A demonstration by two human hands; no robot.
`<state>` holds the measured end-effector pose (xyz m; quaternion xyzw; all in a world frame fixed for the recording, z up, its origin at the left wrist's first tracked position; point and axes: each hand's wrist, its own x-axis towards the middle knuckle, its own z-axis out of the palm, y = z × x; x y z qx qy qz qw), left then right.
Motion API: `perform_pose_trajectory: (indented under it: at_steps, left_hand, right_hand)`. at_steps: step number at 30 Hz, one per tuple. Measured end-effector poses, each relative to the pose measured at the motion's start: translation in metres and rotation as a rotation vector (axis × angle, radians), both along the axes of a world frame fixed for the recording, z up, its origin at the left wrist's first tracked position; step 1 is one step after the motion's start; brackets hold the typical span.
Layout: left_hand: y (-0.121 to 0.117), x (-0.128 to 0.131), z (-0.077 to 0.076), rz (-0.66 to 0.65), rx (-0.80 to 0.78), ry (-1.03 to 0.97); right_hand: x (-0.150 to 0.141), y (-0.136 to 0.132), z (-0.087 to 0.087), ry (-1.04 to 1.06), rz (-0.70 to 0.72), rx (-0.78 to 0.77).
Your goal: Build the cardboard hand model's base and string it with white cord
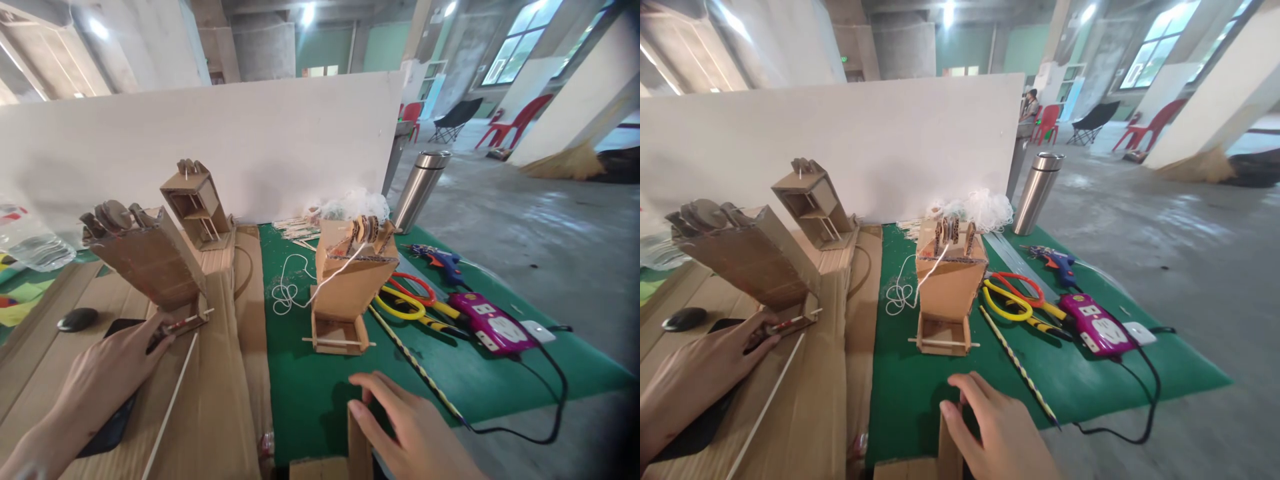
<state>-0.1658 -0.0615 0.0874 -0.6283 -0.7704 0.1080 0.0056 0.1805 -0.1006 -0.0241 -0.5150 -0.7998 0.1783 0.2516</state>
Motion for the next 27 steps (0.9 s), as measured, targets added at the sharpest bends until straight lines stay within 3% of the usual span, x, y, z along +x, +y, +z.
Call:
perform_pose_trajectory:
  at_steps: [2, 6, 12, 15, 20, 27]
  left_hand:
    - [0.001, -0.002, -0.001, -0.029, -0.024, 0.086]
    - [0.002, -0.007, -0.006, -0.033, 0.020, 0.064]
    - [-0.001, -0.008, -0.011, 0.114, 0.034, 0.071]
    - [0.000, -0.012, -0.012, 0.058, 0.051, 0.057]
    - [0.002, -0.019, -0.012, 0.065, 0.044, 0.000]
    - [0.004, -0.028, -0.019, -0.003, 0.100, -0.065]
  right_hand:
    - [-0.004, -0.004, 0.003, -0.006, 0.025, -0.125]
    - [-0.004, -0.004, 0.012, 0.052, 0.112, -0.411]
    - [-0.002, 0.001, 0.021, 0.513, 0.072, -0.701]
    - [-0.012, 0.009, 0.026, 0.807, 0.018, -0.795]
    - [-0.040, 0.024, 0.029, 1.171, 0.079, -0.889]
    - [-0.059, 0.024, 0.022, 1.411, 0.245, -1.018]
